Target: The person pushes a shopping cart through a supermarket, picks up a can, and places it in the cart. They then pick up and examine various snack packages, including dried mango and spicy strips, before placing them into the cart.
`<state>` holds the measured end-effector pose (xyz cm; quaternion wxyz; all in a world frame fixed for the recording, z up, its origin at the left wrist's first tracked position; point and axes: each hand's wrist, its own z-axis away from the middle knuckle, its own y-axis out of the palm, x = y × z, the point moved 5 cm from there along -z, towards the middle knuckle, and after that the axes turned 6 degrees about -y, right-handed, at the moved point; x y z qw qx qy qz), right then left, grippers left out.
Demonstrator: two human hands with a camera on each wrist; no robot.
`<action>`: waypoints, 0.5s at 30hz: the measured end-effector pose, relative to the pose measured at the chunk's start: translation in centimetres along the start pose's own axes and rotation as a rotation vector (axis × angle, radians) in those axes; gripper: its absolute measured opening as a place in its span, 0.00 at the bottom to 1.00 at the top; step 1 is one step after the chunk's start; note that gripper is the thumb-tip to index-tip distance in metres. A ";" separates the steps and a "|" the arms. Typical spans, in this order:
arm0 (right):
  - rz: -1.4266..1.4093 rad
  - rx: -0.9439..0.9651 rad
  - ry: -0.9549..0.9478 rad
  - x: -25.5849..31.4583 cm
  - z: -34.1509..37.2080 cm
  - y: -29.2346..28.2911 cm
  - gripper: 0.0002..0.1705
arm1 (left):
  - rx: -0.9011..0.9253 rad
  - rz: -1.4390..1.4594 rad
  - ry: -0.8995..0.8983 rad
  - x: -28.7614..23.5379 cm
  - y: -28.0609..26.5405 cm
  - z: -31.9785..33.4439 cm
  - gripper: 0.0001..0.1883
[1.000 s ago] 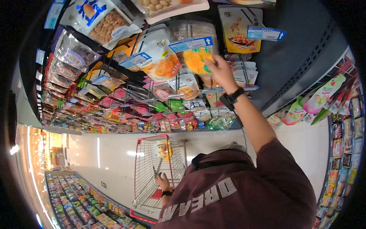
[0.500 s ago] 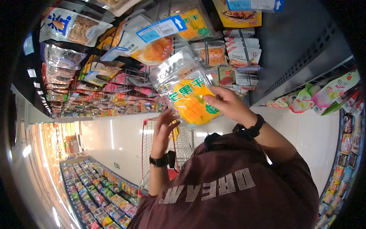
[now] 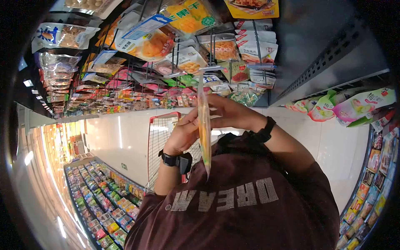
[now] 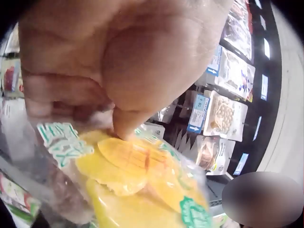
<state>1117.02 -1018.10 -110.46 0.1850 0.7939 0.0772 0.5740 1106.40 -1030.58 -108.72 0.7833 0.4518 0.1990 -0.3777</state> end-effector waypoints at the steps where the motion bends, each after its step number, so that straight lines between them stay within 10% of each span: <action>1: -0.273 -0.090 0.093 0.8 -0.2 0.6 0.24 | -0.037 -0.167 -0.042 0.6 -0.4 0.2 0.28; 3: -0.377 -0.176 0.092 -1.5 0.2 -1.2 0.16 | -0.118 -0.327 0.004 5.2 -7.5 -0.6 0.34; 8: -0.337 -0.435 0.155 -3.4 -1.5 -3.2 0.11 | -0.221 0.171 0.176 1.4 -4.0 3.1 0.41; 15: -0.443 -0.302 0.171 -3.7 -5.1 1.6 0.09 | -0.557 -0.161 0.392 0.4 -7.2 5.4 0.19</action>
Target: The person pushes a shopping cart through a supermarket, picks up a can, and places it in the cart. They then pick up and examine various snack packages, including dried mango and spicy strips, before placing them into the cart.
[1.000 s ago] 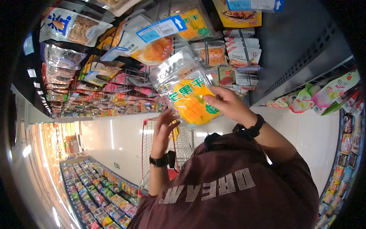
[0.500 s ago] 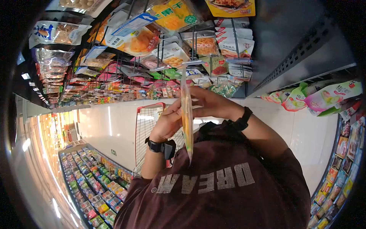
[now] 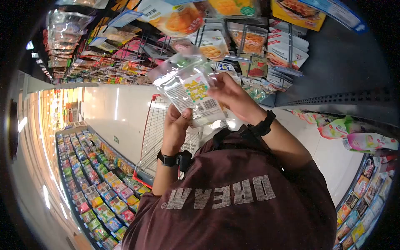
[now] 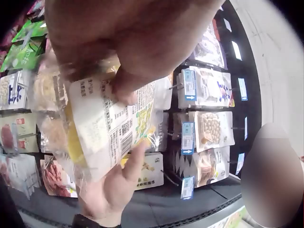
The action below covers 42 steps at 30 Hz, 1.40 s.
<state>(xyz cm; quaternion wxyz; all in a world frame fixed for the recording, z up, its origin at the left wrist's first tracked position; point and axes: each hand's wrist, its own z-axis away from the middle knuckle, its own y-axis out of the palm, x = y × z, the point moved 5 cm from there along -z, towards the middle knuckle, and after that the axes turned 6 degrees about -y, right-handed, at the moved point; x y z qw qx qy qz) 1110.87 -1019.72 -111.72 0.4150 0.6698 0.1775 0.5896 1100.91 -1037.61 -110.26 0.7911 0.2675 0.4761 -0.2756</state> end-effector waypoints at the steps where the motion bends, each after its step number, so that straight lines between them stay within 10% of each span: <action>1: 0.128 0.034 0.007 0.2 -0.1 1.5 0.14 | -0.007 0.006 0.003 -0.5 -0.4 0.1 0.19; 5: 0.392 0.173 0.008 -2.9 -1.7 2.3 0.25 | 0.038 -0.012 0.018 -1.3 -4.0 -0.5 0.25; 9: 0.619 -0.103 -0.278 -4.8 -3.7 4.1 0.24 | -0.172 -0.253 0.241 -1.5 -8.4 -1.8 0.44; 11: 0.719 0.012 -0.148 -6.1 -3.8 5.7 0.28 | 0.129 -0.142 0.180 -1.9 -7.6 -1.2 0.46; 15: 0.980 0.154 -0.093 -8.7 -4.3 9.4 0.35 | 0.085 0.108 0.076 -0.5 -11.4 -3.3 0.30; 18: 1.556 -0.143 -0.535 -8.1 -5.1 10.0 0.37 | 0.160 0.263 0.036 -0.8 -14.9 -3.0 0.23; 19: 1.571 -0.118 -0.524 -8.8 -5.3 10.2 0.37 | 0.223 0.267 0.019 -0.7 -15.7 -2.8 0.22; 21: 0.691 -0.083 -0.174 -11.9 -5.7 9.4 0.31 | 0.301 0.248 0.079 -1.1 -16.9 -2.4 0.23; 24: 0.825 -0.055 0.036 -15.3 -5.7 9.0 0.25 | 0.567 0.060 -0.238 1.6 -19.6 -2.4 0.23; 27: 1.066 0.029 0.223 -17.6 -5.9 6.9 0.27 | 0.634 0.042 -0.114 8.2 -22.5 -4.2 0.23; 36: 1.322 -0.278 0.256 -14.5 0.0 2.5 0.29 | -0.334 0.325 -0.122 17.1 -40.1 -2.7 0.25; 40: 1.394 -0.339 0.203 -13.1 0.8 2.0 0.27 | -0.346 0.419 -0.136 19.0 -41.5 -3.6 0.26; 42: 1.418 -0.368 0.142 -12.0 0.2 4.1 0.24 | -0.132 0.605 -0.528 25.8 -41.3 -5.8 0.28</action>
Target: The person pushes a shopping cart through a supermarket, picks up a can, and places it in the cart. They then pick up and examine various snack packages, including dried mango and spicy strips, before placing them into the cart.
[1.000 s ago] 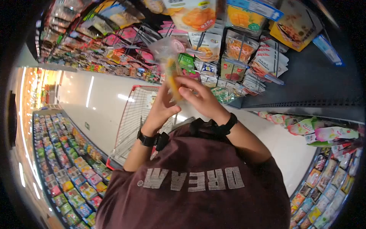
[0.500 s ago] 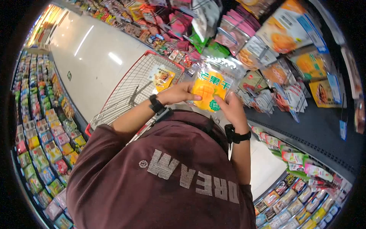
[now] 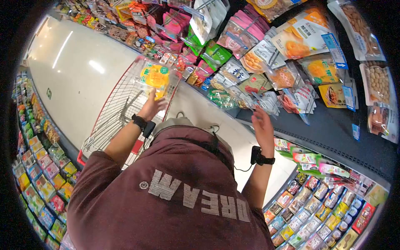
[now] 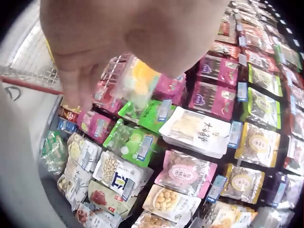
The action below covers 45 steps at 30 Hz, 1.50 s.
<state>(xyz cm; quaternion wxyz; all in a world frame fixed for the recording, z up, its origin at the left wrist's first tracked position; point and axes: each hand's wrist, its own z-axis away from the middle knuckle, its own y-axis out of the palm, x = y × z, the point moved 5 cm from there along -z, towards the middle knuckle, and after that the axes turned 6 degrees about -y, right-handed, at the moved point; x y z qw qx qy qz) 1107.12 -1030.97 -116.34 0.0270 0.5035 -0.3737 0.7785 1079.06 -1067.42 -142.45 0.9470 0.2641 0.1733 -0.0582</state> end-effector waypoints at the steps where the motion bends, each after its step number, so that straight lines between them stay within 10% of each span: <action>1: 0.010 -0.010 -0.002 1.1 0.0 0.0 0.24 | 0.014 0.001 -0.001 0.8 -0.3 -0.9 0.28; 5: -0.019 -0.076 -0.044 3.8 -0.4 -0.9 0.22 | 0.096 -0.323 -0.290 4.6 1.2 0.5 0.20; 18: -0.216 -0.809 -0.297 5.9 -9.8 -19.4 0.33 | 0.059 -0.589 0.137 1.3 4.0 2.6 0.12; 22: -0.254 -0.783 -0.336 1.3 -16.6 -23.7 0.27 | 0.088 -0.592 0.230 0.6 7.2 4.2 0.10; 33: 0.255 -0.921 -0.169 0.7 -17.6 -23.5 0.28 | 0.057 -0.635 0.385 -2.0 10.7 6.8 0.09; 35: -0.334 -0.856 -0.302 1.9 -17.0 -22.4 0.25 | 0.091 -0.664 0.393 -2.6 11.4 6.9 0.09; 45: -0.534 -0.878 -0.406 5.5 -5.4 -17.9 0.17 | 0.368 -0.786 0.428 -3.8 18.5 8.8 0.11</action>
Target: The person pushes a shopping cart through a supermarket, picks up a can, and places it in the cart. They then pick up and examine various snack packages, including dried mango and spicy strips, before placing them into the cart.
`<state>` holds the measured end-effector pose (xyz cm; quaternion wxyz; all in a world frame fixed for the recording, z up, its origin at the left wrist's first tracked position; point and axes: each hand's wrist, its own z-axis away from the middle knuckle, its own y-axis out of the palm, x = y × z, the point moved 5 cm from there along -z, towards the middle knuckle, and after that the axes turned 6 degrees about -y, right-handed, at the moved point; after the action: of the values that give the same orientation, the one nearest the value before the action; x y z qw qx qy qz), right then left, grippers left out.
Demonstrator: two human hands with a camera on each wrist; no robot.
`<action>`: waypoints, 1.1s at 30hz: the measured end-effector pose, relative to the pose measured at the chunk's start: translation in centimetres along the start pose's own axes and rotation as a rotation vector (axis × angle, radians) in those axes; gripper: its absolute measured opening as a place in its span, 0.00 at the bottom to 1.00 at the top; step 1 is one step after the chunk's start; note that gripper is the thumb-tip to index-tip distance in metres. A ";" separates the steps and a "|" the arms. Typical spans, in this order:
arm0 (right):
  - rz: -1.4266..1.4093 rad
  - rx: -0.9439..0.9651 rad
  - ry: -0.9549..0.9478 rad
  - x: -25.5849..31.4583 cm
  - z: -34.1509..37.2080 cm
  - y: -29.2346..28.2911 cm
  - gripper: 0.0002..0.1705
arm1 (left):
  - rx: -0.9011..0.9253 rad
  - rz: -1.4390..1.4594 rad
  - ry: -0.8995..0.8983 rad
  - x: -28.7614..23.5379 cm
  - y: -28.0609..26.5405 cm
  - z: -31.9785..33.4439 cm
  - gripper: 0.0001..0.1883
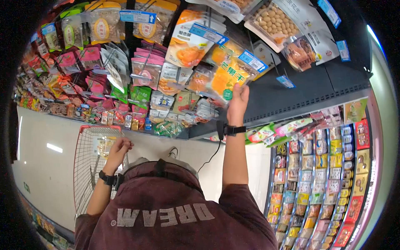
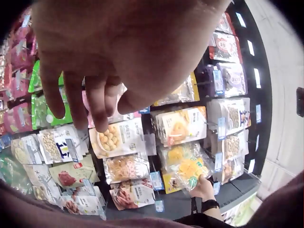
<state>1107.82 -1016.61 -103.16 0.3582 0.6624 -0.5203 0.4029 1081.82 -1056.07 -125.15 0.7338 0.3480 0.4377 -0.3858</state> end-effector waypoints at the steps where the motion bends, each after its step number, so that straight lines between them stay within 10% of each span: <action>1: -0.119 -0.010 0.013 1.2 1.8 0.5 0.19 | 0.048 -0.035 0.013 -0.9 0.9 -0.3 0.11; 10: -0.172 0.243 0.512 3.3 15.8 4.8 0.17 | 0.258 0.103 0.299 -14.0 10.7 -0.5 0.22; 21: -0.560 0.485 0.704 3.3 18.8 6.1 0.32 | 0.330 0.259 0.098 -11.2 13.4 -0.9 0.21; 26: -0.675 0.651 0.880 -0.5 19.8 5.6 0.36 | 0.755 0.264 -0.092 -9.3 18.3 0.6 0.38; 33: -0.752 0.554 0.768 -0.7 15.9 -0.5 0.22 | 0.476 -0.057 -0.060 -8.6 20.8 0.9 0.36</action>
<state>1110.82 -1030.42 -110.49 0.4523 0.6767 0.0402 0.5795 1097.55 -1044.96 -113.39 0.6326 0.4869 0.3223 -0.5088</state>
